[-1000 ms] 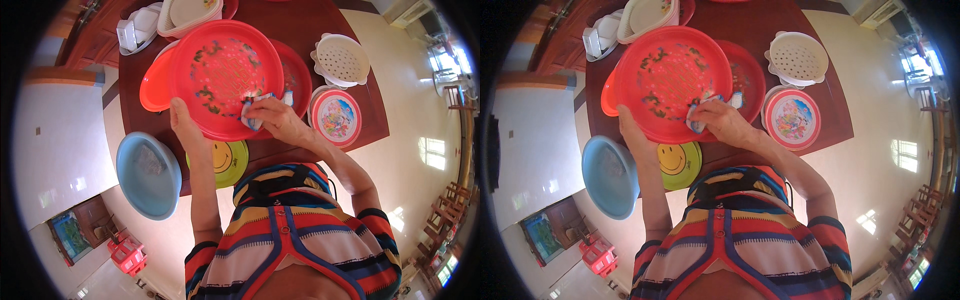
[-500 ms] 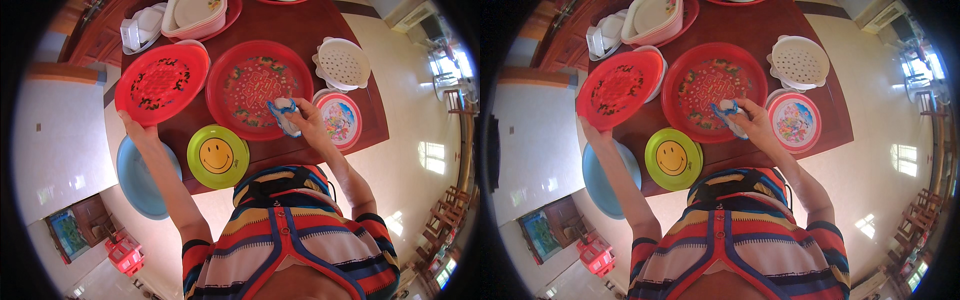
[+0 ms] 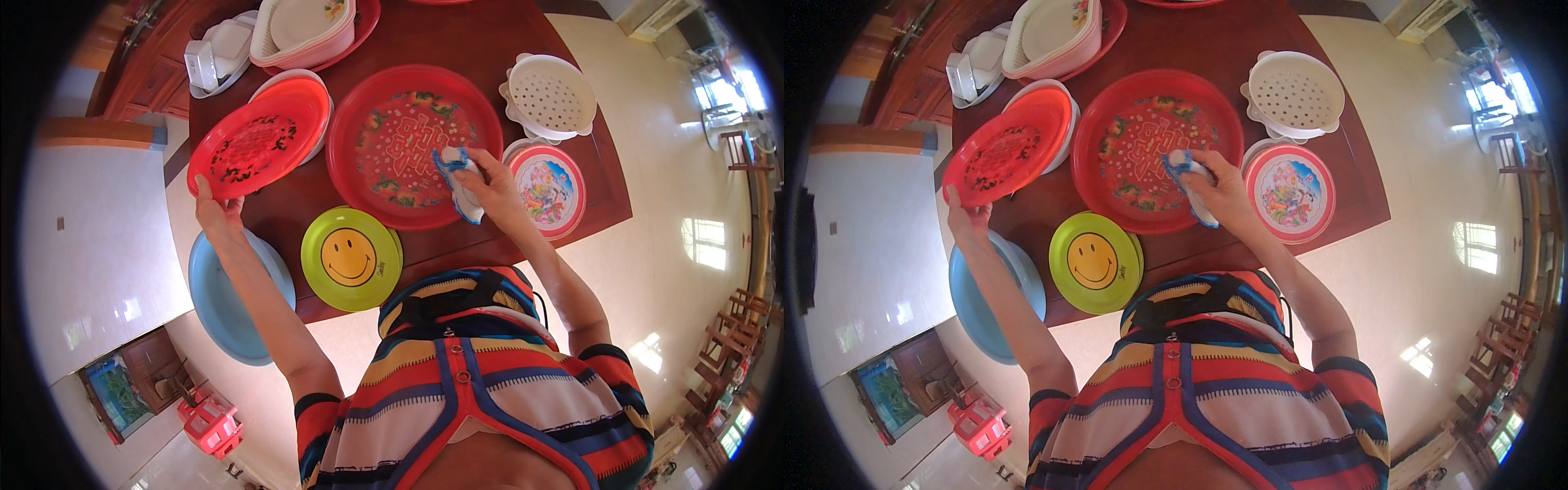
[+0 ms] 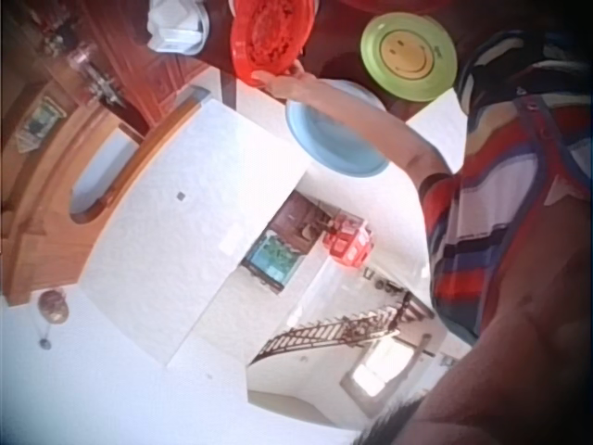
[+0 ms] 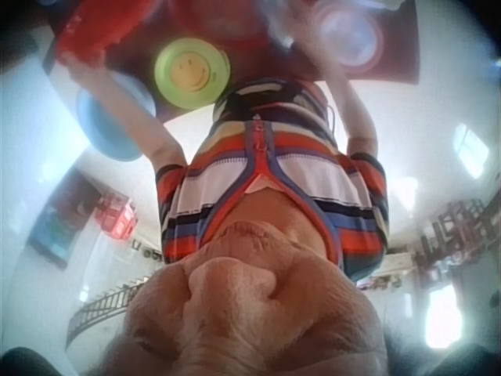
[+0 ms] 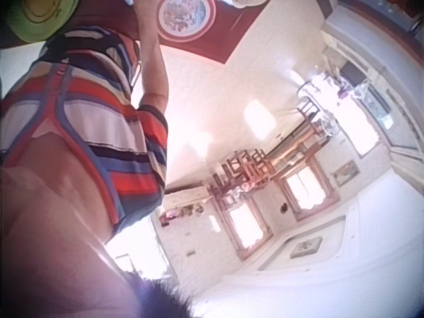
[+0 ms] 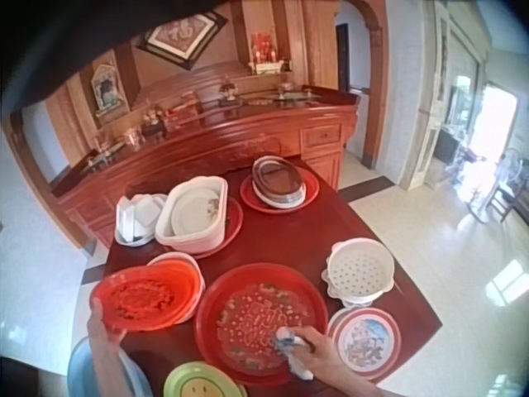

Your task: The person wipes several plates and trays with a cloth and stacks them on a table.

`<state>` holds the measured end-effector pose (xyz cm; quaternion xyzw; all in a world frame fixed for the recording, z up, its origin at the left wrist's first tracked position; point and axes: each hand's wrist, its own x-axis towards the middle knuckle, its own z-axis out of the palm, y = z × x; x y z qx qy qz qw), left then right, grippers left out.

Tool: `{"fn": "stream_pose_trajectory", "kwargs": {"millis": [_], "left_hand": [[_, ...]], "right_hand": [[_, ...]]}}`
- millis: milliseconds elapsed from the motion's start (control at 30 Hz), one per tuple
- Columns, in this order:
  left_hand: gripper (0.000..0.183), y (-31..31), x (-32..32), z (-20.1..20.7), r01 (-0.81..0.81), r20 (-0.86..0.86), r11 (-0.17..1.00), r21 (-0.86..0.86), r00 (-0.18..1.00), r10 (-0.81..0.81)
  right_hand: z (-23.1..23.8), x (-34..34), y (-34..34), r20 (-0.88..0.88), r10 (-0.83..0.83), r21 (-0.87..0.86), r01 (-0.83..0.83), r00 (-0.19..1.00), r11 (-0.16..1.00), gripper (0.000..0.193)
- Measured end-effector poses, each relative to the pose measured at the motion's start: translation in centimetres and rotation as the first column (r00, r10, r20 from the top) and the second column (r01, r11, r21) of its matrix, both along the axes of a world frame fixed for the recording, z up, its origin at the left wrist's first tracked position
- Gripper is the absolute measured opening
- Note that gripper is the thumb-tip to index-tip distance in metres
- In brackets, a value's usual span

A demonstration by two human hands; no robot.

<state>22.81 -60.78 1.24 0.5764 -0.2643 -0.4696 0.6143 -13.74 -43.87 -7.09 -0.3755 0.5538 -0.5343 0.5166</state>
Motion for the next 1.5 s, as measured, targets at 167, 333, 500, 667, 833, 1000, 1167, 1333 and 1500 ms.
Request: {"fn": "stream_pose_trajectory", "kwargs": {"millis": [167,333,500,667,833,1000,1167,1333,1500], "left_hand": [[0.048,0.7,0.7,-0.9,-0.012,-0.024,1.0,0.023,1.0,0.012],[0.06,2.8,0.1,-1.5,-0.013,0.048,0.997,0.074,0.999,0.009],[0.065,5.4,-0.6,-2.9,-0.067,0.055,0.995,0.079,0.997,0.062],[0.05,8.4,-2.6,-9.2,-0.075,0.105,0.992,0.106,0.992,0.064],[0.033,9.0,-8.3,-11.7,0.3,0.751,0.947,0.11,0.6,-0.277],[0.033,5.2,-8.5,-15.4,0.336,0.882,0.887,0.317,0.24,-0.407],[0.03,3.5,-7.7,-15.2,0.415,0.701,0.794,0.444,0.392,-0.596],[0.029,3.5,-8.1,-14.8,0.346,0.774,0.833,0.431,0.332,-0.538],[0.028,3.4,-8.8,-14.0,0.299,0.746,0.822,0.484,0.351,-0.566]], "right_hand": [[-0.4,2.0,-0.9,-0.641,0.071,-0.273,-0.314,0.765,0.909,0.039],[-3.7,1.9,-1.4,-0.861,0.215,-0.082,-0.543,0.461,0.836,0.047],[-4.5,3.1,-2.1,-0.906,0.177,-0.06,-0.532,0.384,0.844,0.05],[-4.4,3.8,-2.4,-0.932,0.193,-0.016,-0.567,0.306,0.824,0.05],[-4.2,4.9,-2.4,-0.934,0.23,-0.042,-0.721,0.274,0.691,0.046],[-5.4,6.5,-4.7,-0.954,0.116,-0.129,-0.729,0.276,0.672,0.038],[-6.9,8.4,-8.9,-0.975,-0.024,-0.18,-0.72,0.221,0.67,0.035],[-7.4,9.4,-14.0,-0.991,-0.066,-0.131,-0.722,0.117,0.679,0.045],[-8.0,7.8,-17.3,-0.993,-0.104,-0.119,-0.628,0.061,0.769,0.044]]}}
